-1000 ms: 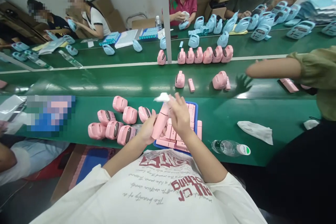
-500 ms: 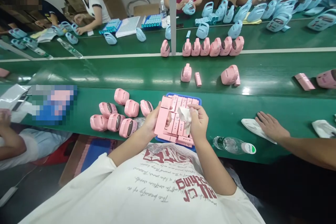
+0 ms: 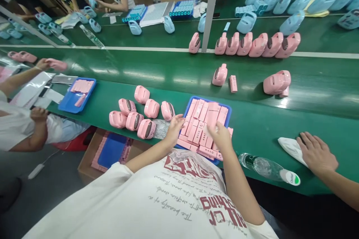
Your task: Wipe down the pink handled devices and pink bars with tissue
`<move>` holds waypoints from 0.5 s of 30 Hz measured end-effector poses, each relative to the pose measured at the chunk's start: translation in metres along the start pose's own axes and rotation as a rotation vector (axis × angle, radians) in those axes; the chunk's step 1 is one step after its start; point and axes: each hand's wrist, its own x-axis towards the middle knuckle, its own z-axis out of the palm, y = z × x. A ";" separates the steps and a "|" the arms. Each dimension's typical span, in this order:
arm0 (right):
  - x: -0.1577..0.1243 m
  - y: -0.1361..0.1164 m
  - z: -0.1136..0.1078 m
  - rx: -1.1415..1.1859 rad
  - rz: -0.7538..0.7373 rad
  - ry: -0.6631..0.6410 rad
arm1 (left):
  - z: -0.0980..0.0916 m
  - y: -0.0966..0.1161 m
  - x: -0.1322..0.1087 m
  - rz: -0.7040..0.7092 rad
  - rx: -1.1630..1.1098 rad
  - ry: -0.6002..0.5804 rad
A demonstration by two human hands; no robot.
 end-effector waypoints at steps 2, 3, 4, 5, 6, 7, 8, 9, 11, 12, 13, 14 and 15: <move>0.020 0.022 -0.010 -0.174 0.290 0.045 | -0.025 -0.014 0.015 0.073 0.209 0.270; 0.029 0.032 -0.014 -0.221 0.397 0.057 | -0.036 -0.019 0.023 0.084 0.261 0.351; 0.037 0.041 -0.017 -0.246 0.487 0.065 | -0.045 -0.023 0.031 0.087 0.293 0.404; 0.044 0.049 -0.019 -0.256 0.552 0.070 | -0.052 -0.027 0.039 0.085 0.306 0.426; 0.050 0.056 -0.020 -0.259 0.600 0.074 | -0.056 -0.029 0.047 0.089 0.327 0.431; 0.056 0.061 -0.020 -0.263 0.643 0.072 | -0.058 -0.031 0.056 0.102 0.353 0.422; 0.061 0.065 -0.019 -0.264 0.679 0.068 | -0.058 -0.033 0.064 0.121 0.380 0.402; 0.066 0.068 -0.017 -0.264 0.704 0.062 | -0.058 -0.034 0.072 0.141 0.398 0.378; 0.071 0.073 -0.014 -0.262 0.724 0.061 | -0.056 -0.035 0.086 0.183 0.398 0.334; 0.072 0.075 -0.013 -0.262 0.718 0.070 | -0.056 -0.035 0.091 0.197 0.380 0.318; 0.072 0.077 -0.013 -0.262 0.699 0.087 | -0.057 -0.035 0.094 0.207 0.354 0.307; 0.070 0.080 -0.013 -0.263 0.658 0.112 | -0.060 -0.034 0.095 0.214 0.329 0.298; 0.068 0.083 -0.014 -0.264 0.598 0.142 | -0.063 -0.032 0.094 0.219 0.314 0.287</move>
